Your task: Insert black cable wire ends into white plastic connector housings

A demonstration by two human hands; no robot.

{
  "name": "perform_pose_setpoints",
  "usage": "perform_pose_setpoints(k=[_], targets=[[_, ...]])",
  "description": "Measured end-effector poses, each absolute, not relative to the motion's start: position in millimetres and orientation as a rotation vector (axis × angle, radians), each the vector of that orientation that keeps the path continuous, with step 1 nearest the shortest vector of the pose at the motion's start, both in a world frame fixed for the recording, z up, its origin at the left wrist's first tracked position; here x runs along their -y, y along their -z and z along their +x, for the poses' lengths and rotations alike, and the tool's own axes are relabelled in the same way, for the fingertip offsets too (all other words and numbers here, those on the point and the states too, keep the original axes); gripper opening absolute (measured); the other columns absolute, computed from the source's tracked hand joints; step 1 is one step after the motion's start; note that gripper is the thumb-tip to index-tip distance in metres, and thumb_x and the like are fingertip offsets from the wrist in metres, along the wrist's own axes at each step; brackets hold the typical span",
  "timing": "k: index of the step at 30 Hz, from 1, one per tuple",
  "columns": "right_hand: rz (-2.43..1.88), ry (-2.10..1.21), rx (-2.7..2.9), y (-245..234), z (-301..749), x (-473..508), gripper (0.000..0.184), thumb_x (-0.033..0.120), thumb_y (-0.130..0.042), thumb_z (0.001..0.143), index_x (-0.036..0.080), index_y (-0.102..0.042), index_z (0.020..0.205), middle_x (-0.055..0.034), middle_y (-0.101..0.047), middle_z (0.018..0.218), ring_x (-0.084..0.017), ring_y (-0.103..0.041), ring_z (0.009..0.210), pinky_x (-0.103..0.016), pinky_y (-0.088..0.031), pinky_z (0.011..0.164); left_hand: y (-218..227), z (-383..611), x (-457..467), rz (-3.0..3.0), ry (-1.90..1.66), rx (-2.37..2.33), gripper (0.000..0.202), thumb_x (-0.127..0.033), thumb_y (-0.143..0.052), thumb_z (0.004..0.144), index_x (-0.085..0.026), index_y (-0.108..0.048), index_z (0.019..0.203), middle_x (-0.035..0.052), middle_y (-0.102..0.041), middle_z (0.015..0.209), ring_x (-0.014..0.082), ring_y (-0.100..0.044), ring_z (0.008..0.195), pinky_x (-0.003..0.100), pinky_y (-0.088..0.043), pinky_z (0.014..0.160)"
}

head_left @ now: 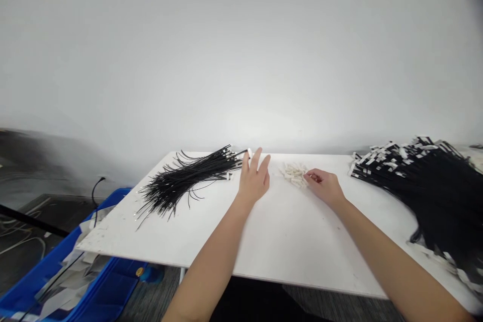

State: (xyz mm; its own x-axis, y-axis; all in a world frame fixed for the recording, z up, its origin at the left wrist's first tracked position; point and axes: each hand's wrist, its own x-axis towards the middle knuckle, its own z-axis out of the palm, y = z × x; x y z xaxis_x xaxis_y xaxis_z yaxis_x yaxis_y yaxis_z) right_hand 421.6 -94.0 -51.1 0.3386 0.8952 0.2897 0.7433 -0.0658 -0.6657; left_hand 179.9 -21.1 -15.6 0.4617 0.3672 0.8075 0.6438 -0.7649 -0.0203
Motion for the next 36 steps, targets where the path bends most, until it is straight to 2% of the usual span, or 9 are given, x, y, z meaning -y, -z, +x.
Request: perform_pose_setpoints(k=[4,10,21,28,31,36], targets=[[-1.845,-0.251,1.446,50.2,420.5,93.8,0.03,0.048,-0.049,0.076,0.022,-0.063,0.077,-0.0007,-0.058,0.061,-0.012,-0.048,0.054,-0.023,-0.038,0.055,16.6,189.2,31.4,-2.497,1.142,0.715,0.047,-0.019,-0.041,0.082,-0.017,-0.043,0.129,0.0131,-0.031,0.141,0.0292,-0.023,0.132,0.054,-0.022,0.105],[-1.843,-0.263,1.449,50.1,420.5,94.3,0.029,0.047,-0.048,0.076,0.022,-0.063,0.076,-0.0001,-0.058,0.059,-0.012,-0.047,0.052,-0.023,-0.038,0.054,21.0,190.5,31.6,-2.6,1.131,0.782,0.047,-0.022,-0.041,0.083,-0.02,-0.044,0.129,0.0097,-0.034,0.141,0.0299,-0.02,0.133,0.052,-0.024,0.105],[-1.837,-0.264,1.466,52.2,422.2,93.3,0.028,0.047,-0.049,0.076,0.022,-0.063,0.077,0.001,-0.057,0.059,-0.011,-0.047,0.052,-0.022,-0.037,0.054,19.5,188.0,32.4,-2.473,1.197,0.796,0.046,-0.021,-0.044,0.081,-0.023,-0.048,0.127,0.0042,-0.044,0.136,0.0305,-0.023,0.132,0.051,-0.021,0.106],[-1.836,-0.253,1.468,53.5,423.1,92.8,0.028,0.047,-0.051,0.076,0.022,-0.064,0.076,0.001,-0.057,0.057,-0.011,-0.048,0.051,-0.023,-0.037,0.053,16.9,184.4,30.6,-2.345,1.227,0.738,0.044,-0.019,-0.048,0.078,-0.023,-0.053,0.121,0.0041,-0.049,0.131,0.0316,-0.032,0.126,0.048,-0.027,0.103],[-1.834,-0.254,1.471,54.0,423.3,92.8,0.028,0.047,-0.051,0.076,0.022,-0.064,0.076,0.0009,-0.057,0.057,-0.011,-0.048,0.052,-0.023,-0.037,0.053,15.5,185.5,31.1,-2.412,1.165,0.836,0.042,-0.022,-0.046,0.079,-0.021,-0.052,0.121,0.0061,-0.049,0.129,0.0295,-0.036,0.122,0.046,-0.028,0.101],[-1.829,-0.256,1.478,54.7,424.4,92.5,0.028,0.047,-0.051,0.075,0.022,-0.063,0.076,0.0003,-0.058,0.059,-0.012,-0.049,0.053,-0.023,-0.038,0.054,12.9,184.4,27.5,-2.47,0.956,1.309,0.043,-0.027,-0.044,0.081,-0.018,-0.048,0.123,0.01,-0.046,0.129,0.0286,-0.037,0.12,0.043,-0.031,0.098]])
